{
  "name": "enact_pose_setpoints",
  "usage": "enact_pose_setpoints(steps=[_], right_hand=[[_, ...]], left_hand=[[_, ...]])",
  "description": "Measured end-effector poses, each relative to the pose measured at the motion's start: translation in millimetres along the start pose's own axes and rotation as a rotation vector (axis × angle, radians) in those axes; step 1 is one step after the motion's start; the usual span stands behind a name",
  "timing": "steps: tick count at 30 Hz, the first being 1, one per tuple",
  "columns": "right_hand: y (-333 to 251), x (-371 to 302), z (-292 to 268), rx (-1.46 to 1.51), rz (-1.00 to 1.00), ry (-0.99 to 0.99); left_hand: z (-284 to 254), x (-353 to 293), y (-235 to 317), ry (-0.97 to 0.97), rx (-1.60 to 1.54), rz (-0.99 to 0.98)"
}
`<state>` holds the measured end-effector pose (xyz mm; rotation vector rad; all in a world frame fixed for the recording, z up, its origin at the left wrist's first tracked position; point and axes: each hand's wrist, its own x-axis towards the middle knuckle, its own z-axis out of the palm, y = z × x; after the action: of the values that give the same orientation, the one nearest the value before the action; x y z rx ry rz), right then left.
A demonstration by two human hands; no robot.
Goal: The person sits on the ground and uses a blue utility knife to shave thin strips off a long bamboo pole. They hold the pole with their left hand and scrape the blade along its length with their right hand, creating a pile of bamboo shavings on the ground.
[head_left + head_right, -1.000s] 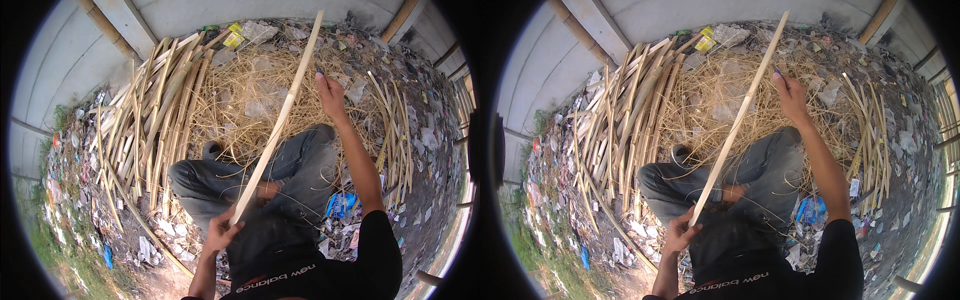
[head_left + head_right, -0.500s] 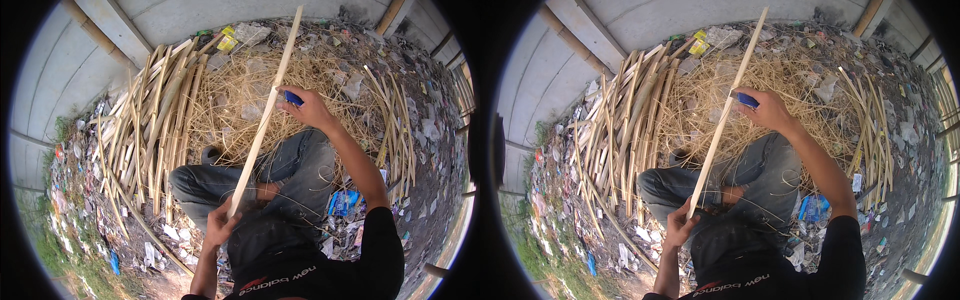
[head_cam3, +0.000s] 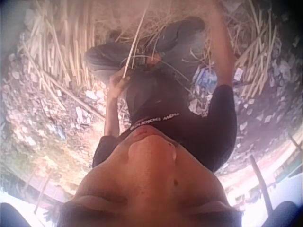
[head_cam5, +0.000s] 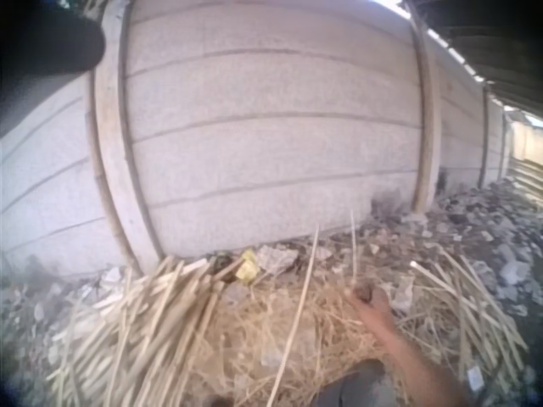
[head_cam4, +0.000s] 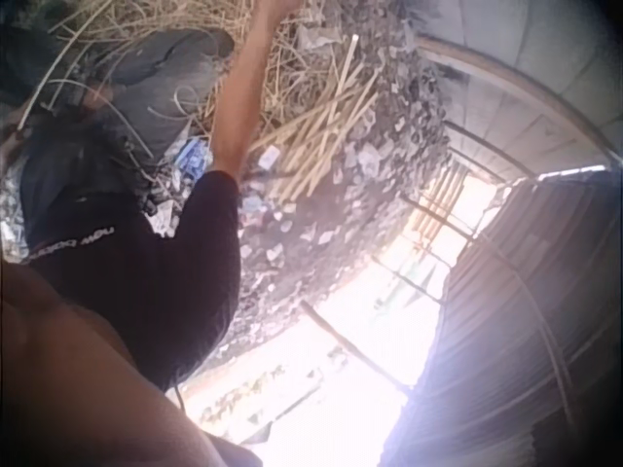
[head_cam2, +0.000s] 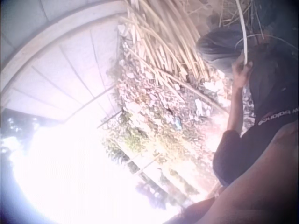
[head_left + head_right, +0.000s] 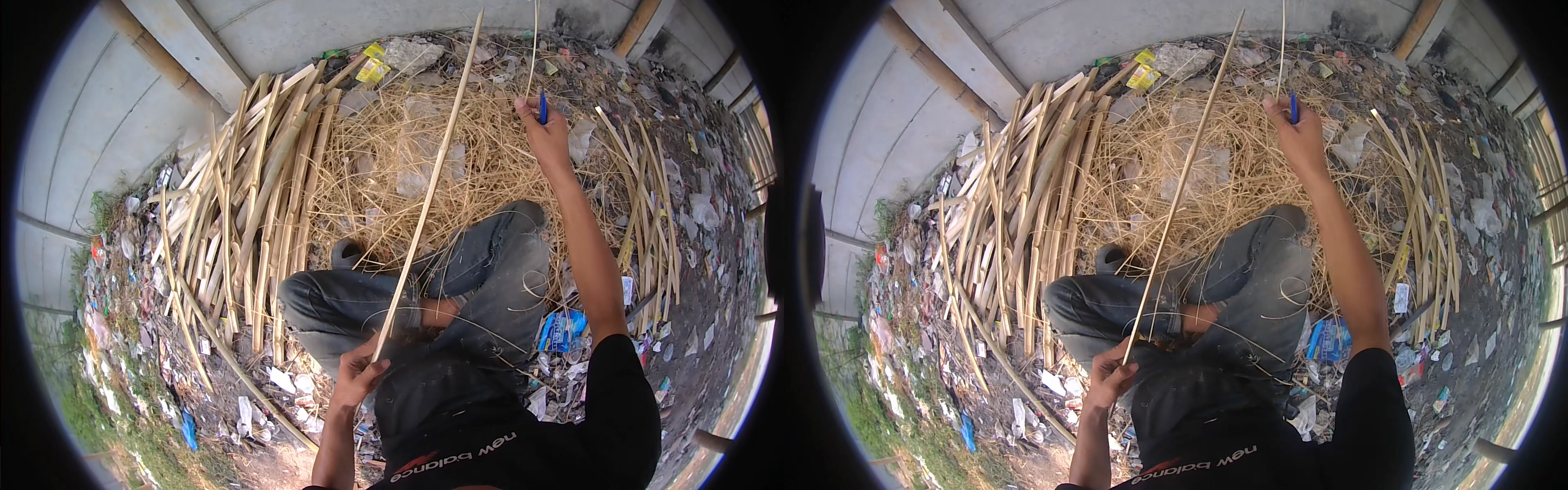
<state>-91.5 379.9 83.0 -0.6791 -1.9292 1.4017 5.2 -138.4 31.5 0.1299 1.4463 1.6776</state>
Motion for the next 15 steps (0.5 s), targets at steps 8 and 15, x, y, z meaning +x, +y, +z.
enact_pose_setpoints(steps=[8, 15], right_hand=[[-34, -144, 37, -0.493, -0.273, -0.718], [-64, -212, 63, -0.514, -0.430, -1.043]], left_hand=[[24, 32, 10, -0.061, -0.507, -0.080], [35, 47, 21, -0.043, -0.506, -0.124]])
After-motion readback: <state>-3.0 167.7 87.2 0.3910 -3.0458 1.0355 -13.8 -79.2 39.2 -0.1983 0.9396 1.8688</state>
